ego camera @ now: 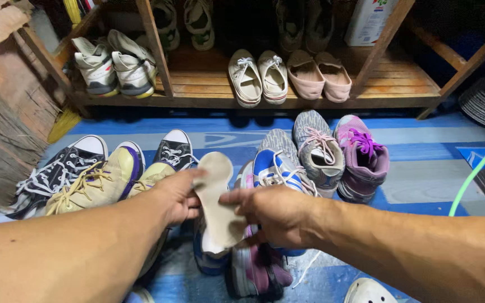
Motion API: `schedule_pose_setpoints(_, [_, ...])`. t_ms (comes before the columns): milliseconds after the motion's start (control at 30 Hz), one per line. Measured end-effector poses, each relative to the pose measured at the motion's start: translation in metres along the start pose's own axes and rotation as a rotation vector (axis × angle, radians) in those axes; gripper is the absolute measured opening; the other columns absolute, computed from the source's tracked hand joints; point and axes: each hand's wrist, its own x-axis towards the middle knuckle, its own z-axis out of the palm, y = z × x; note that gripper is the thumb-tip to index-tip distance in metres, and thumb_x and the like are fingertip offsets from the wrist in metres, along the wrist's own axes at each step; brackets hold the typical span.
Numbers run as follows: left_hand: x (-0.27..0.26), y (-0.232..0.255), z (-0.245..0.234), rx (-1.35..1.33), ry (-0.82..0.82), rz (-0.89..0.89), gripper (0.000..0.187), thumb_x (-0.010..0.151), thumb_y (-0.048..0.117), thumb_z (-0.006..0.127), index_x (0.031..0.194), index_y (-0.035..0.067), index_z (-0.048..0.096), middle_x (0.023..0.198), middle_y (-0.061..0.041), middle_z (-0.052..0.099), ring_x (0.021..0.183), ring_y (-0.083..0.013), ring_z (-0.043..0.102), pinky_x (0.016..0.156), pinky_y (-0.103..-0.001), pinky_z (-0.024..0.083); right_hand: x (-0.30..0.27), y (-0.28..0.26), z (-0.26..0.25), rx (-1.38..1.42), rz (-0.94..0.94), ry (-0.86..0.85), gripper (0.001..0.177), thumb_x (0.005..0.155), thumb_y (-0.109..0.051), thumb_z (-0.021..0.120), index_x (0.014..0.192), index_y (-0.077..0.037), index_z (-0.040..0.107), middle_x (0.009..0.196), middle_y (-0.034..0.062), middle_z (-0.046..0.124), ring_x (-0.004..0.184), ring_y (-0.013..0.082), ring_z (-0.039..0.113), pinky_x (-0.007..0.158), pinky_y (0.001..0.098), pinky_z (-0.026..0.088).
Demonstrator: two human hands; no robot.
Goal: The person removes a pair of white sneakers from a wooden shoe rack and places them on the floor. They then pick up a blue sneaker, remove its laces, and place the shoe back on the floor among other shoes.
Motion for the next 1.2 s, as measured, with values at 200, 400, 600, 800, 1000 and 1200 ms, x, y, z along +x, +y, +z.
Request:
schedule_pose_setpoints(200, [0.044,-0.019,0.002,0.202,0.161,0.133,0.021,0.086,-0.004,0.064,0.106,0.004,0.065,0.096,-0.015,0.070,0.084,-0.0308,0.072,0.068,-0.051,0.060,-0.007,0.007,-0.018,-0.564,-0.097,0.468,0.033,0.089,-0.012,0.056,0.115,-0.004,0.074,0.102,0.0152,0.079,0.092,0.0271,0.077,0.072,0.0419,0.061])
schedule_pose_setpoints(400, [0.060,-0.044,0.008,0.620,0.073,-0.056,0.026,0.087,0.002,0.068,0.112,0.005,0.071,0.097,-0.015,0.062,0.078,-0.0236,0.058,0.083,-0.063,0.051,-0.024,0.001,-0.048,-0.739,0.092,0.832,0.072,0.079,-0.026,0.091,0.131,-0.003,0.045,0.121,0.0188,0.062,0.111,0.0317,0.068,0.078,0.0462,0.062])
schedule_pose_setpoints(600, [0.018,-0.028,0.019,0.690,0.114,-0.165,0.047,0.094,0.021,0.066,0.139,0.009,0.056,0.128,-0.020,0.060,0.105,-0.0333,0.065,0.101,-0.074,0.038,-0.010,0.022,-0.059,-0.648,0.102,0.707,0.037,0.086,-0.017,0.077,0.115,0.000,0.061,0.104,0.0188,0.073,0.087,0.0355,0.075,0.064,0.0498,0.064])
schedule_pose_setpoints(800, [-0.037,-0.008,0.034,0.746,0.215,-0.102,0.062,0.096,0.028,0.066,0.153,0.012,0.046,0.147,-0.018,0.049,0.125,-0.0377,0.057,0.110,-0.073,0.037,0.010,0.011,-0.072,-0.291,0.021,0.683,0.020,0.092,-0.010,0.065,0.103,0.006,0.073,0.095,0.0195,0.077,0.075,0.0344,0.077,0.061,0.0495,0.066])
schedule_pose_setpoints(1000, [-0.069,0.016,0.048,0.515,0.209,0.281,0.066,0.084,0.047,0.068,0.128,-0.002,0.073,0.109,-0.023,0.079,0.081,-0.0343,0.078,0.070,-0.043,0.062,0.002,0.002,-0.071,-0.182,-0.052,0.646,0.020,0.092,-0.012,0.066,0.100,0.005,0.075,0.090,0.0162,0.077,0.073,0.0314,0.077,0.065,0.0484,0.067])
schedule_pose_setpoints(1200, [-0.053,0.041,0.091,0.705,-0.287,0.153,0.029,0.086,0.031,0.084,0.096,0.008,0.070,0.073,-0.008,0.061,0.053,-0.0178,0.054,0.046,-0.034,0.048,-0.010,-0.014,-0.061,-0.194,-0.190,0.566,0.040,0.099,-0.034,0.066,0.102,0.006,0.069,0.073,0.0127,0.063,0.058,0.0251,0.065,0.063,0.0444,0.063])
